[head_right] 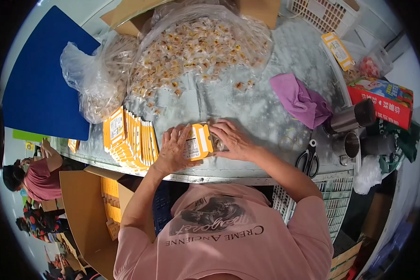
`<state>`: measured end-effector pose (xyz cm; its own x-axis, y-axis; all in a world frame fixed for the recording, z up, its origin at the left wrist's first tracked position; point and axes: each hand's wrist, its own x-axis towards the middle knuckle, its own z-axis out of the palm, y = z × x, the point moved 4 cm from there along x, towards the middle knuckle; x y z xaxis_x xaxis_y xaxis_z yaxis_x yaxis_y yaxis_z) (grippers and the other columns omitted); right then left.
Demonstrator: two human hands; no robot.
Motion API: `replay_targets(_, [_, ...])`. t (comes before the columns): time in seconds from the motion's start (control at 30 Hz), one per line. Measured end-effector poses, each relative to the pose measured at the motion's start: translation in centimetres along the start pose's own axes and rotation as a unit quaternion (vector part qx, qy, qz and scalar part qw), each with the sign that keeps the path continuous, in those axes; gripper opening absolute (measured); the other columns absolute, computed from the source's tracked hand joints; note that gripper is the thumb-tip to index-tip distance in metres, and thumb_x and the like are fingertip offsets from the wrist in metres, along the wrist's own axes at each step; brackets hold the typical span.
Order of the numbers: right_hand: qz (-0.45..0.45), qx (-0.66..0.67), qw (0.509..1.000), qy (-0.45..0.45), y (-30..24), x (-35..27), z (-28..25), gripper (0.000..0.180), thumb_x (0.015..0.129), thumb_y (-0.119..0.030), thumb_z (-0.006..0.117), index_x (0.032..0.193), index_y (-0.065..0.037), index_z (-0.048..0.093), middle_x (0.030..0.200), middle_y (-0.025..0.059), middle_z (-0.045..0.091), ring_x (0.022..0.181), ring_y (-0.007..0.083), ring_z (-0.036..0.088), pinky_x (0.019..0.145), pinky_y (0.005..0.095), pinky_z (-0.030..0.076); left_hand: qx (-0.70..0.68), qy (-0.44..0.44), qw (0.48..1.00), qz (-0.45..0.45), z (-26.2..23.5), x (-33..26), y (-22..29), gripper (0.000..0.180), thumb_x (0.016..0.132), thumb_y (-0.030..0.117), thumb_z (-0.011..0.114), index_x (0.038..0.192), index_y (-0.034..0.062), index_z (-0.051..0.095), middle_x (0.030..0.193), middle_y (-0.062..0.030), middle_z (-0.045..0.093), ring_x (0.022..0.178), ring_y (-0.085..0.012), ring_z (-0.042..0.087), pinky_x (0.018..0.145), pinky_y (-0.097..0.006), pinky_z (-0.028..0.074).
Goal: Pack small individual product packets into product boxes and then organize those boxes into a larger shipping carton.
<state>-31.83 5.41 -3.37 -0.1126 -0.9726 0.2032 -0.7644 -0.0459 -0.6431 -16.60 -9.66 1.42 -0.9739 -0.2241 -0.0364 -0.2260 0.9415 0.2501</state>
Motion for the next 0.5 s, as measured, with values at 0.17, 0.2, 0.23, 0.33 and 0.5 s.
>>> replay_targets(0.17, [-0.022,0.024,0.999,0.007,-0.1,0.1,2.1,0.069,0.077,-0.013,0.076,0.135,-0.001,0.041,0.137,0.0151,0.04,0.132,0.0323,0.038,0.112,0.0411,0.035,-0.024,0.039,0.999,-0.028,-0.4,-1.6,0.6,0.119,0.052,0.047,0.091,0.146,0.0011,0.034,0.133,-0.0217,0.043,0.118,-0.041,0.043,0.103,-0.05,0.036])
replay_targets(0.2, [-0.002,0.042,0.999,0.022,0.2,0.0,2.3,0.069,0.077,-0.013,0.075,0.136,-0.001,0.041,0.138,0.0153,0.039,0.133,0.0326,0.038,0.112,0.0411,0.036,-0.024,0.038,0.999,-0.029,-0.4,-1.7,0.7,0.119,0.052,0.047,0.091,0.146,0.0011,0.034,0.133,-0.0217,0.043,0.118,-0.041,0.043,0.103,-0.05,0.036])
replay_targets(0.23, [0.019,0.061,0.997,0.037,0.5,-0.2,2.4,0.068,0.078,-0.012,0.075,0.136,-0.001,0.041,0.14,0.0156,0.037,0.133,0.033,0.038,0.111,0.0412,0.036,-0.02,0.047,0.998,-0.032,-0.4,-1.8,0.7,0.118,0.052,0.048,0.09,0.145,0.0005,0.035,0.133,-0.0215,0.043,0.117,-0.0402,0.044,0.102,-0.05,0.036])
replay_targets(0.33, [-0.002,0.067,0.998,0.016,-0.3,0.2,3.3,0.075,0.078,-0.016,0.076,0.14,-0.002,0.038,0.144,0.0159,0.033,0.135,0.0341,0.036,0.112,0.0425,0.035,-0.015,0.059,0.998,-0.034,-0.5,-1.8,0.8,0.117,0.052,0.048,0.09,0.144,0.0001,0.036,0.132,-0.0211,0.044,0.116,-0.039,0.045,0.102,-0.049,0.036])
replay_targets(0.5, [0.058,-0.073,0.996,-0.014,-2.3,-0.7,-2.0,0.091,0.075,-0.034,0.079,0.148,-0.007,0.031,0.147,0.0159,0.03,0.135,0.036,0.034,0.113,0.0459,0.032,-0.041,0.063,0.996,-0.047,0.0,-2.5,-0.2,0.116,0.052,0.045,0.09,0.145,0.0026,0.036,0.134,-0.0191,0.041,0.119,-0.0399,0.041,0.102,-0.05,0.034])
